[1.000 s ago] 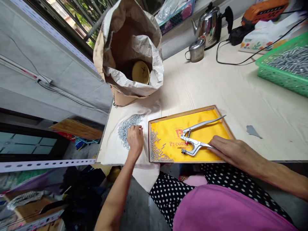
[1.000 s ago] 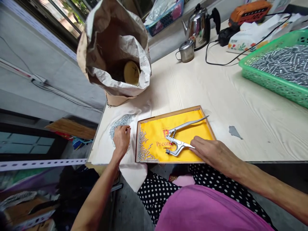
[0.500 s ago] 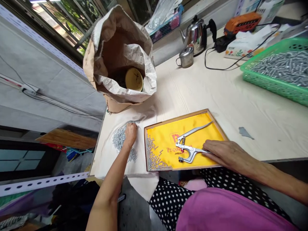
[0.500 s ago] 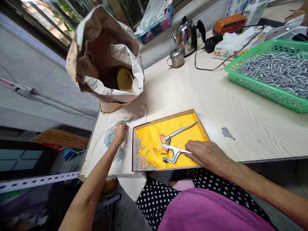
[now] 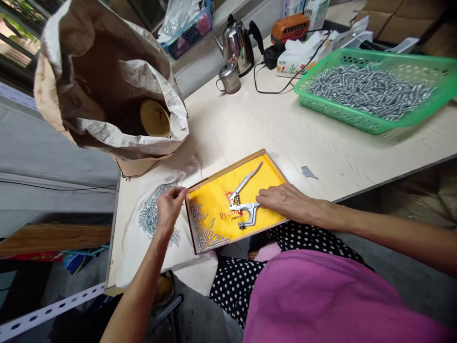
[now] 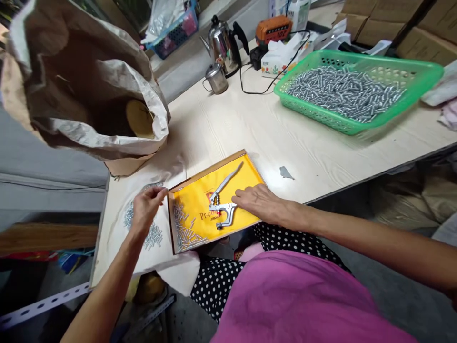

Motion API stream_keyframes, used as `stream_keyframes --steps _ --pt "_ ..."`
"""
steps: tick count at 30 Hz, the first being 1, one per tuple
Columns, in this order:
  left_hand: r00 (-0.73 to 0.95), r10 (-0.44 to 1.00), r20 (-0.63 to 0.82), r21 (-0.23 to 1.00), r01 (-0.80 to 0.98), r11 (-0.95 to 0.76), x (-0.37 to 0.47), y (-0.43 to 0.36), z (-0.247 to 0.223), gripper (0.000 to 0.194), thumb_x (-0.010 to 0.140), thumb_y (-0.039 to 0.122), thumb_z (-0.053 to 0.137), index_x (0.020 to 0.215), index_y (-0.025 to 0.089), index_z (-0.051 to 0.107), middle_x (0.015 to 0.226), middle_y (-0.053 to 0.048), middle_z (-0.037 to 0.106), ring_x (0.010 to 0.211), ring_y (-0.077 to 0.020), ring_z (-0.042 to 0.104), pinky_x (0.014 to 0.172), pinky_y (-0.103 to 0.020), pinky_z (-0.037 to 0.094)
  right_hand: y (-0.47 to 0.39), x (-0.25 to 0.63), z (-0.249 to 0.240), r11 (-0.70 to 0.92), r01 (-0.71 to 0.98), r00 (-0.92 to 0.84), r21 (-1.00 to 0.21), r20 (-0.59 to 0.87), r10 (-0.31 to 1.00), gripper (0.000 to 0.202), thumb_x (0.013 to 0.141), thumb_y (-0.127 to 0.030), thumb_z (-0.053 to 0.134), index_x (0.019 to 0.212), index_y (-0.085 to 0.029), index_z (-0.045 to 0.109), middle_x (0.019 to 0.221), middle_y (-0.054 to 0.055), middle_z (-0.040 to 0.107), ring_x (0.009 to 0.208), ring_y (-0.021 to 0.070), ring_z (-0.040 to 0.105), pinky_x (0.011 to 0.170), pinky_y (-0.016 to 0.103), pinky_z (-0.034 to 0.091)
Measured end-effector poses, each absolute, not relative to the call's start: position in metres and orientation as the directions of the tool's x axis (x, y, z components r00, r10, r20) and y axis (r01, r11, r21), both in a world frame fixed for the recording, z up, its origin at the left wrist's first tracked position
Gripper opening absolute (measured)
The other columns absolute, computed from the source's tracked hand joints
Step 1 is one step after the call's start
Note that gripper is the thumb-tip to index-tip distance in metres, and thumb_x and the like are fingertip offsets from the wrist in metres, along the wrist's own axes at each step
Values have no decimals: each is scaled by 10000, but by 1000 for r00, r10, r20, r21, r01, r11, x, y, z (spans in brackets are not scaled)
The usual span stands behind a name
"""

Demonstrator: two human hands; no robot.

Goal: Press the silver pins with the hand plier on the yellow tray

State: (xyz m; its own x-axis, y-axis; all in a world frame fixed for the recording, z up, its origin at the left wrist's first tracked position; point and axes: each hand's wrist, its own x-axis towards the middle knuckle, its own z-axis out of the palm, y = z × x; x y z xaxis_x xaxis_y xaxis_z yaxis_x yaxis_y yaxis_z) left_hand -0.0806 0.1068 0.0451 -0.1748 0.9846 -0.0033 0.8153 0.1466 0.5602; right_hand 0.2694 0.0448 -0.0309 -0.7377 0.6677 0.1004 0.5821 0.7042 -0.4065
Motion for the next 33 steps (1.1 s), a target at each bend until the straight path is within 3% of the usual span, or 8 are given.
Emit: stream_keyframes --steps 2,4,7,17,33 --pt "-113 968 -225 742 625 245 -48 78 47 307 691 426 725 798 138 731 699 -26 683 546 -122 546 558 -248 438 53 266 -26 721 605 -746 -337 77 661 127 942 -110 458 962 -197 549 906 55 608 718 147 487 581 330 209" --pt "-63 908 -414 788 476 392 -19 52 44 374 613 463 799 751 121 737 646 -26 662 497 -98 506 507 -235 421 60 261 -22 721 636 -740 -276 50 671 129 935 -107 475 973 -198 559 914 62 609 724 153 484 575 343 181" --pt "-65 843 -534 791 315 525 10 27 35 445 504 487 871 698 113 729 593 -16 634 490 -82 492 482 -213 411 65 254 -20 707 667 -722 -235 28 691 129 958 -135 467 983 -201 575 921 66 607 741 162 487 579 350 162" --pt "-170 824 -540 792 227 566 30 11 13 481 495 509 879 711 118 698 549 7 602 473 -74 486 453 -192 354 60 253 -16 668 691 -698 -276 -14 716 168 990 -154 427 1034 -194 584 990 79 601 791 177 478 598 354 156" --pt "-107 767 -633 696 354 624 31 27 17 455 477 514 864 609 126 668 517 -4 585 468 -87 496 482 -214 400 58 252 -28 662 696 -676 -279 58 735 128 967 -153 464 1006 -189 580 959 73 602 803 182 487 566 355 153"
